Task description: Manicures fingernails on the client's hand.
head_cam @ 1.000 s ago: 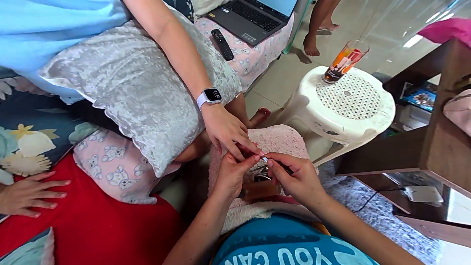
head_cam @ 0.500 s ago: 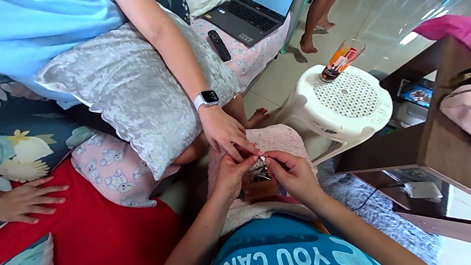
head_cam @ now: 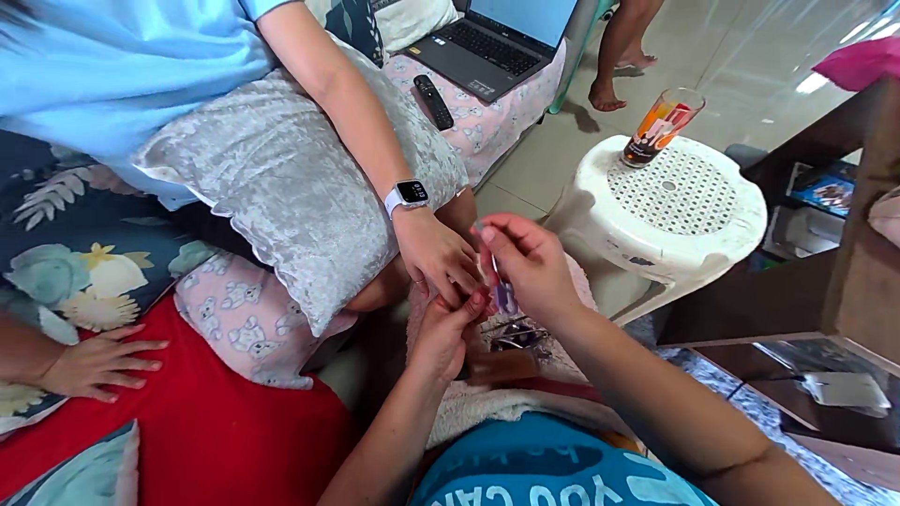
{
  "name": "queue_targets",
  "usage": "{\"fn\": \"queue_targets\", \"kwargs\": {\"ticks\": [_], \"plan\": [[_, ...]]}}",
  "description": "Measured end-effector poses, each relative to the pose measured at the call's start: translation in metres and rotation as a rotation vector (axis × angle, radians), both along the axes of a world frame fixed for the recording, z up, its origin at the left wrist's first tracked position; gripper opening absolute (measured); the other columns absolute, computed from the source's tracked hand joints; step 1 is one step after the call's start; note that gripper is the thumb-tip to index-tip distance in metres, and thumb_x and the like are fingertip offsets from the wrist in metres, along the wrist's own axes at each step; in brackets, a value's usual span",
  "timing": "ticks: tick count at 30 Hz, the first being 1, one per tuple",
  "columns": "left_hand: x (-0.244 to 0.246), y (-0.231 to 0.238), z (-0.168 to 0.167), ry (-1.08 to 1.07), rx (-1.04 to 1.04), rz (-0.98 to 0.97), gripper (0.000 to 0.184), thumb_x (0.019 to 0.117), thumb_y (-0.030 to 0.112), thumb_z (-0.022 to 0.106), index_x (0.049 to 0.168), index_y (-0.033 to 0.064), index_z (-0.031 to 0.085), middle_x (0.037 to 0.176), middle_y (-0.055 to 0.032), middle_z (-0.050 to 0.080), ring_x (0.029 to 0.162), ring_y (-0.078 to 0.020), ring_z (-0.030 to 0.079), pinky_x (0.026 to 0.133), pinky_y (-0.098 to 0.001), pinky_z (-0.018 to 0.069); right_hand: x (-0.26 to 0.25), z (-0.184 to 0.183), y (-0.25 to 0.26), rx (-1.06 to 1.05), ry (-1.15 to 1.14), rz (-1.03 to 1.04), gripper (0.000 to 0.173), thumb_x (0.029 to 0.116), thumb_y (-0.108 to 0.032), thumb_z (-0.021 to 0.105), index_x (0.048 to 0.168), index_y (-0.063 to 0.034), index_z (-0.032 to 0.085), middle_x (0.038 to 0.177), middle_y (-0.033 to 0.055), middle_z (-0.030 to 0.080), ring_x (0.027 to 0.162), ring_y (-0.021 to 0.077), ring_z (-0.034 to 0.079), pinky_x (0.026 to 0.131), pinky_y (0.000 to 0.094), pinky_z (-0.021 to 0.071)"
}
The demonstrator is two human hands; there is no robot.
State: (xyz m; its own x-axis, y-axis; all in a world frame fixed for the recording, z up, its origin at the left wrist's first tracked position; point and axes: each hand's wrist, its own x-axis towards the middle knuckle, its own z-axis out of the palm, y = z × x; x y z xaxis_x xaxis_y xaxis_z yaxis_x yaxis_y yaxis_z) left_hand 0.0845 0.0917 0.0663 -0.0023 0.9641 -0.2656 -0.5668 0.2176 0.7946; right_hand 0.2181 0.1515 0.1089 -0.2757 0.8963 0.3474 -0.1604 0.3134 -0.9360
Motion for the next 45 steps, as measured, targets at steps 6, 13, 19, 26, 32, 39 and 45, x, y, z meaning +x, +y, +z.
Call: {"fn": "queue_targets", "kwargs": {"ticks": [6,13,19,26,32,39,45], "plan": [[-0.007,-0.005,0.009,0.021,0.046,-0.053,0.01,0.0988,-0.001,0.057,0.102,0.0037,0.065,0.088,-0.0029,0.072,0.078,-0.0085,0.069,0.074,-0.0252,0.0592,0.031,-0.029,-0.02,0.212,-0.06,0.498,0.023,0.1052,-0.014,0.057,0.109,0.0041,0.07,0.077,0.0023,0.068,0.062,-0.0005,0.061,0.057,0.0159,0.0534],[-0.016,-0.005,0.012,-0.049,0.044,-0.138,0.01,0.0994,-0.001,0.058,0.104,0.0035,0.066,0.087,-0.0051,0.071,0.081,-0.0127,0.07,0.083,-0.0293,0.059,0.079,-0.012,0.016,0.218,-0.42,0.679,0.021,0.1032,-0.014,0.061,0.107,0.0018,0.075,0.078,0.001,0.073,0.065,-0.0003,0.067,0.062,0.0166,0.0581],[-0.017,-0.007,0.015,-0.021,0.05,-0.126,0.01,0.0987,-0.002,0.059,0.102,0.0024,0.067,0.088,-0.0057,0.072,0.083,-0.0129,0.07,0.084,-0.0296,0.059,0.071,0.002,0.026,0.294,-0.538,0.648,0.023,0.1033,-0.017,0.06,0.108,-0.0007,0.076,0.079,-0.0011,0.071,0.064,-0.0055,0.061,0.059,0.0109,0.0522],[-0.016,-0.008,0.017,-0.006,0.052,-0.116,0.011,0.0988,-0.003,0.058,0.101,0.0023,0.068,0.085,-0.0045,0.071,0.08,-0.0123,0.069,0.083,-0.0293,0.0588,0.067,0.007,0.026,0.374,-0.587,0.655,0.023,0.1028,-0.017,0.06,0.108,-0.0016,0.076,0.082,0.0005,0.072,0.067,-0.0049,0.062,0.063,0.0113,0.0529],[-0.014,-0.008,0.016,-0.009,0.046,-0.104,0.011,0.0987,-0.003,0.059,0.1,0.0019,0.068,0.083,-0.0045,0.07,0.079,-0.0116,0.069,0.081,-0.0281,0.0586,0.065,0.011,0.023,0.383,-0.644,0.632,0.024,0.103,-0.018,0.06,0.108,-0.0019,0.077,0.081,0.0004,0.073,0.068,-0.0048,0.065,0.064,0.0115,0.0551],[-0.013,-0.008,0.016,-0.002,0.026,-0.097,0.011,0.099,-0.004,0.058,0.101,0.0018,0.067,0.083,-0.004,0.07,0.079,-0.0113,0.069,0.082,-0.0278,0.0587,0.066,0.006,0.021,0.476,-0.665,0.593,0.024,0.1025,-0.016,0.057,0.109,-0.0034,0.076,0.085,0.0015,0.072,0.071,-0.0056,0.059,0.065,0.0103,0.0494],[-0.012,-0.006,0.015,0.008,0.025,-0.098,0.011,0.0993,-0.003,0.058,0.102,0.002,0.067,0.084,-0.0041,0.07,0.079,-0.0113,0.069,0.082,-0.0279,0.0585,0.068,0.007,0.02,0.427,-0.643,0.586,0.024,0.1029,-0.017,0.058,0.108,-0.0029,0.077,0.081,0.0003,0.072,0.067,-0.0055,0.061,0.063,0.0108,0.0524]]}}
